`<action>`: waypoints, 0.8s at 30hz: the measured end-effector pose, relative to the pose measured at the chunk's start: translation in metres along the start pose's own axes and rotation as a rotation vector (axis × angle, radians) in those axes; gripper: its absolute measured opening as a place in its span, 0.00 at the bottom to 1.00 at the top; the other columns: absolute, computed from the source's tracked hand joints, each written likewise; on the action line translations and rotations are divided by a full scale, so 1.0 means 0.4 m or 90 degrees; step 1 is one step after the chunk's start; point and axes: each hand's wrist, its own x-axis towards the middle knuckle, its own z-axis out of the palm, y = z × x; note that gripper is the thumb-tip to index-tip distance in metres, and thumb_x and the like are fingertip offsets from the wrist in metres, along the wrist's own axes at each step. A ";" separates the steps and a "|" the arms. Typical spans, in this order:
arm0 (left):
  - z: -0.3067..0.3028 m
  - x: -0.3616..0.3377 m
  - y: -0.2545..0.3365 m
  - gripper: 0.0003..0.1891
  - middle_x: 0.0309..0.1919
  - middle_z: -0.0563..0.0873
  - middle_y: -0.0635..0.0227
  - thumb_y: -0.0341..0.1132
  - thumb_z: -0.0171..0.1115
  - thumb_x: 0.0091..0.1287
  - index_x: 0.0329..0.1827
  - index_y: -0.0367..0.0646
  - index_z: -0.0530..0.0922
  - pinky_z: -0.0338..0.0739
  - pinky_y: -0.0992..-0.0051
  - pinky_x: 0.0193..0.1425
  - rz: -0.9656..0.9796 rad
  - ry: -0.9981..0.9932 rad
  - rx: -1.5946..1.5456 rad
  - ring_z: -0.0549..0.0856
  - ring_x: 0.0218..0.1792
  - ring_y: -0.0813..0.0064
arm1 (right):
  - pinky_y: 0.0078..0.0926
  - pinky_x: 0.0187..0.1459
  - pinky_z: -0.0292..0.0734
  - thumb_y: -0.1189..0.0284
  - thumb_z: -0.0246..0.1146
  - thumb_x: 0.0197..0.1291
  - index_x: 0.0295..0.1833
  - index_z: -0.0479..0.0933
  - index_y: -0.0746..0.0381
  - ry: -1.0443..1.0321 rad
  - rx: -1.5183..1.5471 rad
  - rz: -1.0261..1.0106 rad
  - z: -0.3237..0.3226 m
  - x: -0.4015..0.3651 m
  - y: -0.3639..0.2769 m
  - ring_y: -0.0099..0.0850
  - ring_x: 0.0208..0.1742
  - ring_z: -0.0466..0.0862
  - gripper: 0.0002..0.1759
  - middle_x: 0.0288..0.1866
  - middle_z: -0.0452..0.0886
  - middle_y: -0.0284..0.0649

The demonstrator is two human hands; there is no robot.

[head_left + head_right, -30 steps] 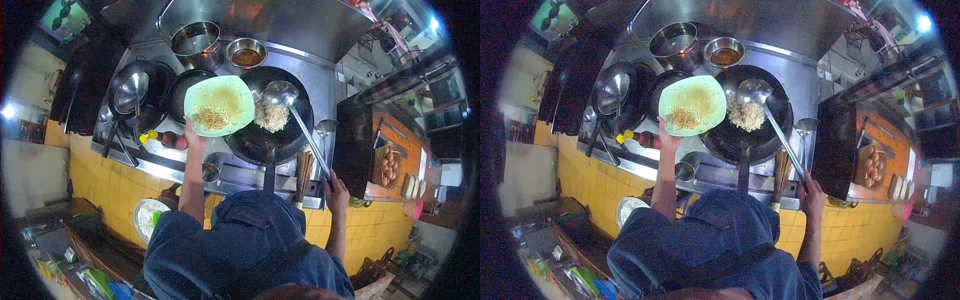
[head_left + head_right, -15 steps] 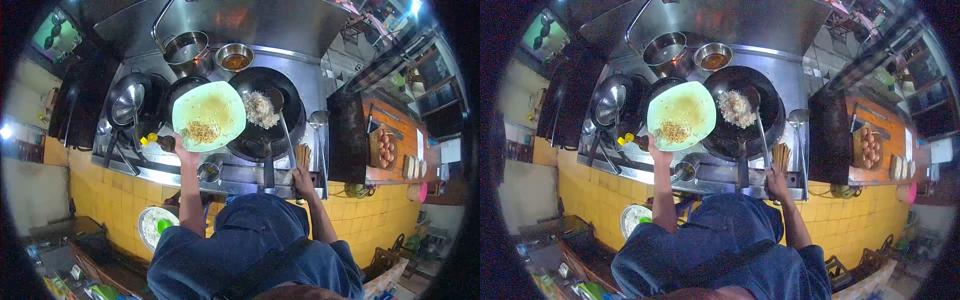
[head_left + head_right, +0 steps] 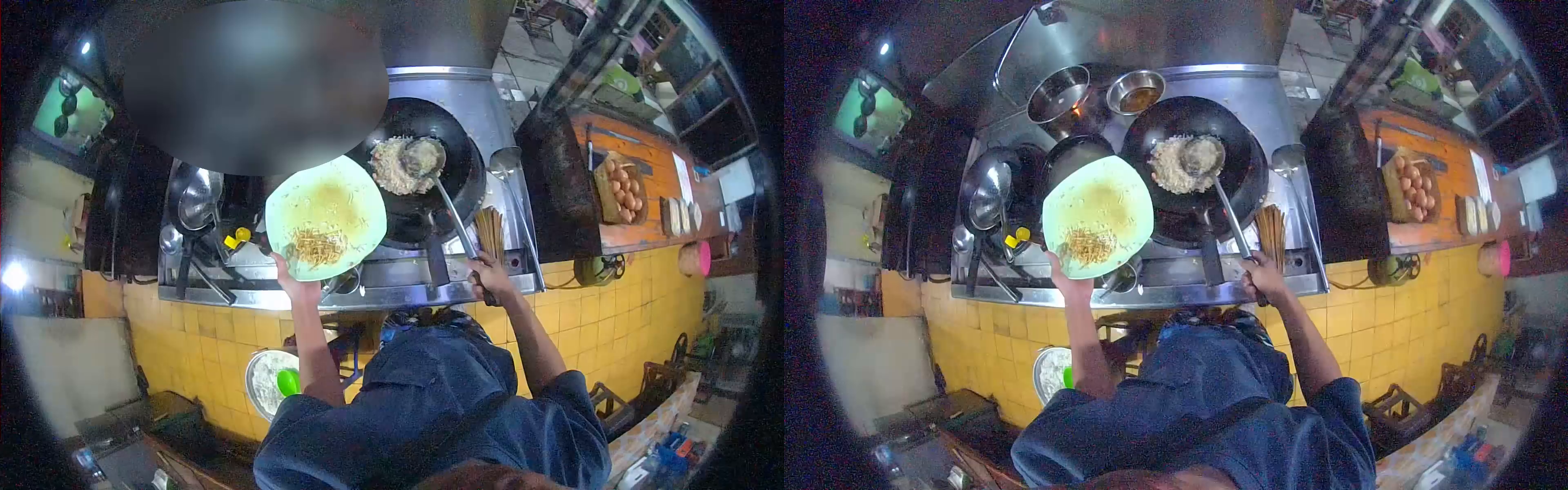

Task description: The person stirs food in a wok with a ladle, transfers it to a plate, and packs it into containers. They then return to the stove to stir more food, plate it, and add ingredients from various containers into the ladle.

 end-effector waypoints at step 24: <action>0.574 -0.718 -0.984 0.35 0.64 0.70 0.61 0.59 0.38 0.69 0.69 0.39 0.57 0.66 0.64 0.66 -0.605 -0.538 0.263 0.72 0.62 0.63 | 0.20 0.11 0.64 0.74 0.59 0.60 0.63 0.64 0.61 0.626 0.318 -0.220 -0.618 -0.954 0.774 0.18 0.10 0.66 0.25 0.16 0.63 0.27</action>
